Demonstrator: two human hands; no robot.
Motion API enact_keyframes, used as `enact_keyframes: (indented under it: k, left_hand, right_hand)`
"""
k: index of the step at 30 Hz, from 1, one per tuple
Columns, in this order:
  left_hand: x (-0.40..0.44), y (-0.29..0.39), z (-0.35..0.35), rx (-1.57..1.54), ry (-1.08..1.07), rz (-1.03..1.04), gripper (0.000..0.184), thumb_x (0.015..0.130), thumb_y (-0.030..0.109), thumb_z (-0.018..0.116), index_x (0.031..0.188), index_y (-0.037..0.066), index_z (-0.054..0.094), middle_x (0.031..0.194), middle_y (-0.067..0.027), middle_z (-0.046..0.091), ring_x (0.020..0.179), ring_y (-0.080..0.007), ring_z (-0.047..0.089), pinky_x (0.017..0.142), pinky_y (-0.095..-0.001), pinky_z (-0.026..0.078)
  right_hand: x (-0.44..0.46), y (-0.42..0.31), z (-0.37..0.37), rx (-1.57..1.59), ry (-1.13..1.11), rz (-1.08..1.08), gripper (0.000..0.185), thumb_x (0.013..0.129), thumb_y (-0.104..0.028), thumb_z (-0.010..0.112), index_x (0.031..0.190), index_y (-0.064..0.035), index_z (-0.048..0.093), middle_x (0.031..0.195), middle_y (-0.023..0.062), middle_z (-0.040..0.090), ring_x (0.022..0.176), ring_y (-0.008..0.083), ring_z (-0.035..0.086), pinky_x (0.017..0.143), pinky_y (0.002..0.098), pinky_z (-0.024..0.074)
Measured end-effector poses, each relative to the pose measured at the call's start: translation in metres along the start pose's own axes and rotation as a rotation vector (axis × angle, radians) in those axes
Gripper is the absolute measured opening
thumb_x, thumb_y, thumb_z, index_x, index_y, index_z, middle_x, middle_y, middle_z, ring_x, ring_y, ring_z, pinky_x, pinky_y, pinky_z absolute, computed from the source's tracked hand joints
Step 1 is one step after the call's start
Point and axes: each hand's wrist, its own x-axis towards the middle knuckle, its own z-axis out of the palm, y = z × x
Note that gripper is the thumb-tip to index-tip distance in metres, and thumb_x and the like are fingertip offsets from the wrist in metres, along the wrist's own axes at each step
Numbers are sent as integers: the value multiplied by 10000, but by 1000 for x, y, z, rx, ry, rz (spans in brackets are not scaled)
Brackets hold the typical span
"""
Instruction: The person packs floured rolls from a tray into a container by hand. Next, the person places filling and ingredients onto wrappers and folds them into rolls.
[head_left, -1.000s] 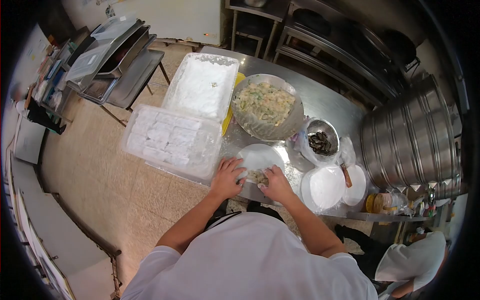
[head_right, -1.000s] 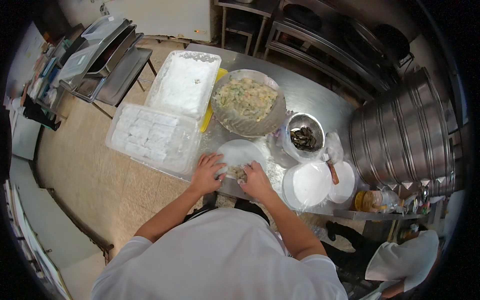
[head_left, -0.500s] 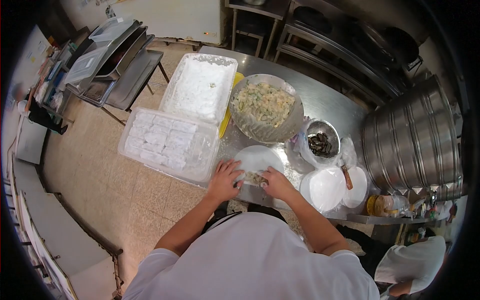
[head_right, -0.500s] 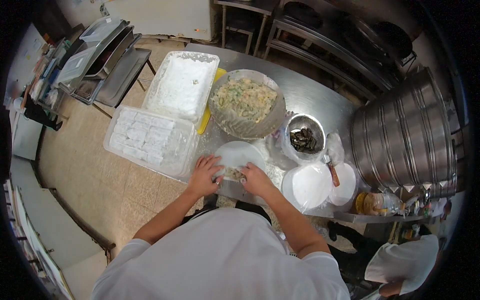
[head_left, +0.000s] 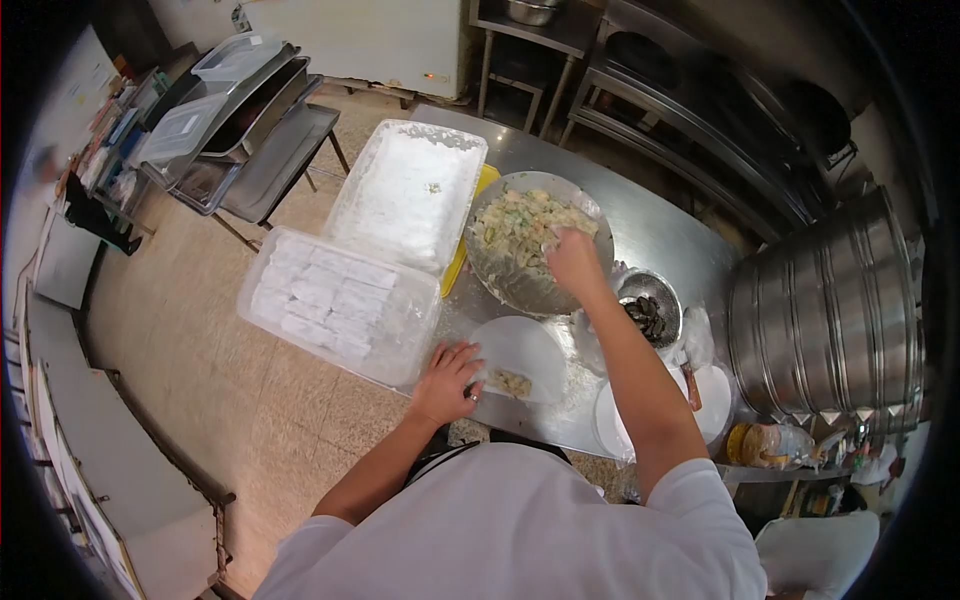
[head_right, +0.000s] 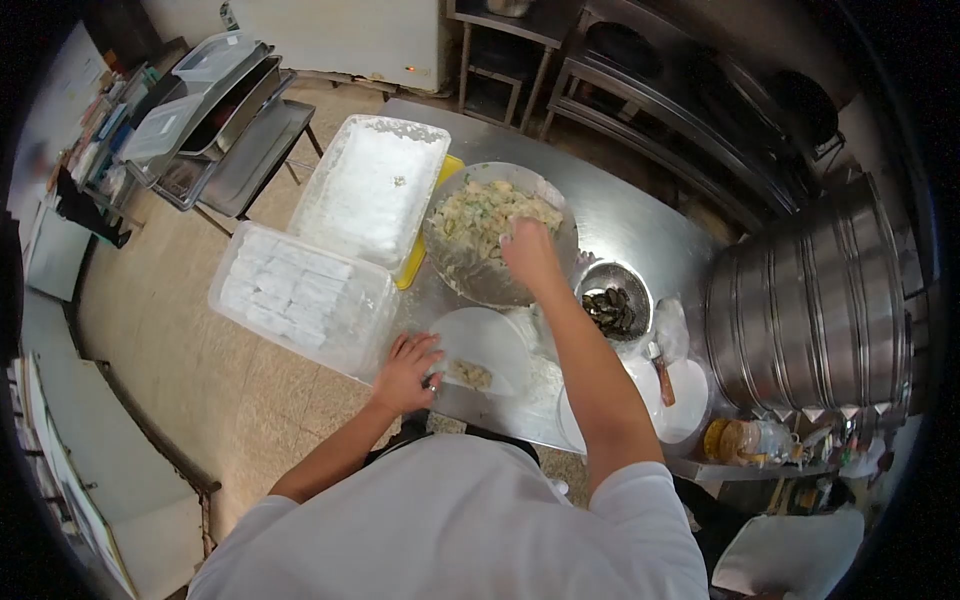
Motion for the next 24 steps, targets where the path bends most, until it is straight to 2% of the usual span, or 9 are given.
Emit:
enact_keyframes:
  k: [7, 10, 13, 16, 19, 24]
  left_hand:
    - [0, -1, 1, -46, 55, 3, 398, 890, 195, 734, 1279, 117, 714, 1524, -109, 600, 1470, -350, 503, 1292, -567, 312]
    - [-2, -2, 3, -48, 71, 13, 395, 889, 195, 735, 1276, 114, 714, 1524, -111, 600, 1463, -352, 509, 1289, -570, 318]
    - [-1, -3, 2, -37, 73, 21, 396, 891, 193, 732, 1278, 112, 712, 1531, -111, 595, 1462, -350, 511, 1287, -571, 322]
    - [-2, -4, 2, -17, 45, 17, 396, 921, 216, 703, 1301, 105, 704, 1546, -108, 584, 1487, -334, 488, 1296, -566, 311]
    - [-2, -7, 5, -8, 27, 23, 401, 930, 227, 691, 1311, 102, 701, 1551, -106, 581, 1501, -325, 474, 1299, -569, 303]
    - [-3, -12, 13, -58, 44, 33, 420, 887, 194, 697, 1297, 103, 710, 1534, -134, 586, 1494, -349, 473, 1291, -574, 290]
  right_hand:
    - [49, 6, 62, -56, 41, 54, 281, 908, -152, 733, 1119, 24, 795, 1088, 296, 761, 1037, 483, 729, 944, 513, 581]
    - [47, 27, 56, -151, 74, -211, 230, 901, -121, 738, 1058, 35, 799, 1000, 257, 782, 908, 384, 766, 829, 462, 608]
    - [28, 33, 42, 270, -16, 198, 168, 936, -104, 735, 1025, 24, 793, 920, 156, 781, 770, 234, 734, 710, 374, 594]
    - [-4, 40, 22, 810, -191, 373, 242, 972, -130, 728, 1126, 52, 772, 907, 128, 776, 729, 231, 707, 643, 371, 577]
    - [-49, 19, -6, 958, -267, 446, 242, 1019, -103, 689, 1151, 91, 748, 944, 107, 760, 744, 157, 680, 639, 315, 580]
    - [-131, -1, -10, 796, -567, 365, 236, 1030, -113, 677, 1155, 63, 772, 997, 107, 775, 755, 165, 690, 661, 328, 600]
